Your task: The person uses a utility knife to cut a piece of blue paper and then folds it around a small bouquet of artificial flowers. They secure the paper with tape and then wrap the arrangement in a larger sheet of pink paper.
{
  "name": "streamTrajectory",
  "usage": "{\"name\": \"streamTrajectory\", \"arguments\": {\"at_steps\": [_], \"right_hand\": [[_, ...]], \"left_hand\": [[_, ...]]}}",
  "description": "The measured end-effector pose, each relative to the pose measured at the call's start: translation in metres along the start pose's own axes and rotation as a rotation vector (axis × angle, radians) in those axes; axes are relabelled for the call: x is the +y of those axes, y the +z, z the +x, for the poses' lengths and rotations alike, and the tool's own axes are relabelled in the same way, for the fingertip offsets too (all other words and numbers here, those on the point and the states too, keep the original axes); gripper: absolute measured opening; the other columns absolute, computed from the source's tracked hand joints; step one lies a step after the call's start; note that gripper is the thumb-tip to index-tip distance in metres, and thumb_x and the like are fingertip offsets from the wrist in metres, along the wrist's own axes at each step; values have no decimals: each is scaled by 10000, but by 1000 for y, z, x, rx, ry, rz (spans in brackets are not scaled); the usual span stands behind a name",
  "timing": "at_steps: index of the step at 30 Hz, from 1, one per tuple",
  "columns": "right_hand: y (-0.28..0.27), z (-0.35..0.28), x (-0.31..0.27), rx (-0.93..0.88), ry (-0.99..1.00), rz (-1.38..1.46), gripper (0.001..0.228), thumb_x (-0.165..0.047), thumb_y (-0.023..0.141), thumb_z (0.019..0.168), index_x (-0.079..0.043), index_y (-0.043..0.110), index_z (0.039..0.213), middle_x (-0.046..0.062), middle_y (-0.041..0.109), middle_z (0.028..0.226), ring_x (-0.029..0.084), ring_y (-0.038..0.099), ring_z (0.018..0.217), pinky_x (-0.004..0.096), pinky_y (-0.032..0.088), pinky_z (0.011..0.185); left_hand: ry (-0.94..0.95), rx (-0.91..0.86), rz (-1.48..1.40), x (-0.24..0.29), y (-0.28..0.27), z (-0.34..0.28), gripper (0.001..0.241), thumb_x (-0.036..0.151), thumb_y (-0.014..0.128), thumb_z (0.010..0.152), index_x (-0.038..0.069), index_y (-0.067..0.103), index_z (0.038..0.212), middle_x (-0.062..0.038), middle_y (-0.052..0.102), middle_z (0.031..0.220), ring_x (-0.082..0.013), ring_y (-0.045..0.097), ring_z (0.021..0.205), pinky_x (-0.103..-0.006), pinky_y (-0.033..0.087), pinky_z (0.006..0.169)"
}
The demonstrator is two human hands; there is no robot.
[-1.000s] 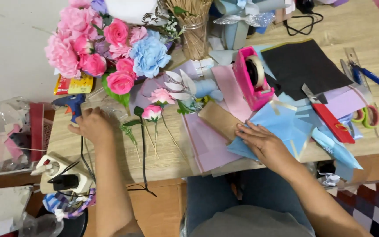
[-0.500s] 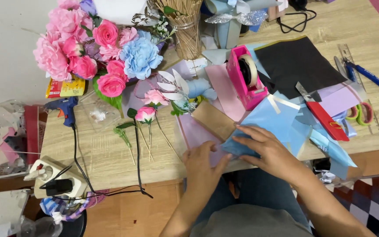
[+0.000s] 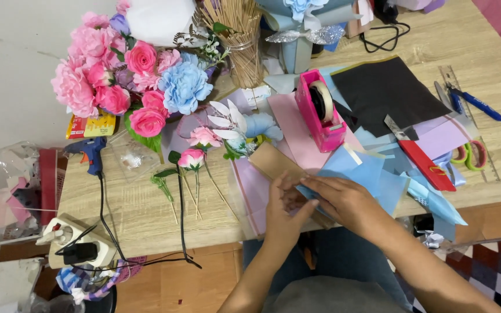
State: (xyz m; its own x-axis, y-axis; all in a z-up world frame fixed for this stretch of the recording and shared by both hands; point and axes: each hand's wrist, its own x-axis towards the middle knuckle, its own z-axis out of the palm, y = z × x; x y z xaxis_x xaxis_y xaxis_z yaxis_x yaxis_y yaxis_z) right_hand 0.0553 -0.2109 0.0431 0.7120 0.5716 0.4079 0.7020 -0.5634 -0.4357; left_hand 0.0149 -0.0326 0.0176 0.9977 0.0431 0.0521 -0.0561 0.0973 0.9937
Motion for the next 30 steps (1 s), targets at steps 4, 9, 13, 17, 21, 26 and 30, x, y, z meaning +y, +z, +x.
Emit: {"name": "streamTrajectory", "arguments": {"at_steps": [4, 9, 13, 17, 21, 26, 30], "right_hand": [[5, 2, -4, 82, -22, -144, 323, -145, 689, 931, -131, 714, 1252, 55, 768, 1130, 231, 732, 1041, 335, 588, 836], [17, -4, 15, 136, -39, -297, 272, -191, 639, 954, -262, 712, 1206, -56, 778, 944, 152, 754, 877, 272, 598, 715], [-4, 18, -12, 166, -98, -302, 208, -135, 649, 962, -202, 735, 1139, -21, 778, 889, 179, 748, 784, 268, 591, 669], [1, 18, -7, 189, -144, -422, 126, -116, 655, 970, -185, 745, 1026, -22, 769, 911, 178, 737, 810, 295, 579, 698], [22, 13, 15, 176, -157, -526, 123, -160, 647, 970, -247, 726, 1009, -76, 756, 989, 124, 730, 874, 283, 564, 735], [16, 24, 12, 162, -166, -536, 120, -164, 633, 981, -240, 723, 963, -73, 753, 961, 137, 733, 873, 304, 564, 754], [14, 29, 13, 152, -154, -512, 124, -181, 631, 990, -230, 730, 933, -55, 755, 921, 143, 734, 858, 302, 555, 759]], "left_hand": [[50, -42, 78, 8, 9, -1, 998, 174, 813, 883, 25, 158, 1621, -249, 517, 1438, -349, 634, 1195, -447, 567, 966], [21, -90, 37, 15, 7, 1, 994, 38, 651, 956, 95, -62, 1647, -264, 365, 1597, -418, 603, 1258, -460, 565, 995], [45, -67, 185, 26, 7, 2, 883, 30, 568, 971, 83, 2, 1647, -242, 389, 1597, -424, 580, 1286, -461, 566, 1014], [62, -56, 347, 26, 5, 6, 869, -7, 536, 962, 127, 25, 1652, -219, 393, 1599, -412, 645, 1191, -451, 618, 938], [45, -60, 431, 8, -1, 9, 885, -43, 526, 931, 116, 37, 1652, -245, 376, 1602, -427, 673, 1130, -459, 632, 908], [50, -57, 475, 4, -4, 15, 863, -38, 535, 927, 98, 82, 1648, -260, 376, 1596, -450, 649, 1156, -477, 634, 906], [49, -55, 453, 23, -3, 14, 851, -55, 515, 919, 118, 112, 1649, -250, 367, 1604, -422, 667, 1138, -452, 635, 921]]}}
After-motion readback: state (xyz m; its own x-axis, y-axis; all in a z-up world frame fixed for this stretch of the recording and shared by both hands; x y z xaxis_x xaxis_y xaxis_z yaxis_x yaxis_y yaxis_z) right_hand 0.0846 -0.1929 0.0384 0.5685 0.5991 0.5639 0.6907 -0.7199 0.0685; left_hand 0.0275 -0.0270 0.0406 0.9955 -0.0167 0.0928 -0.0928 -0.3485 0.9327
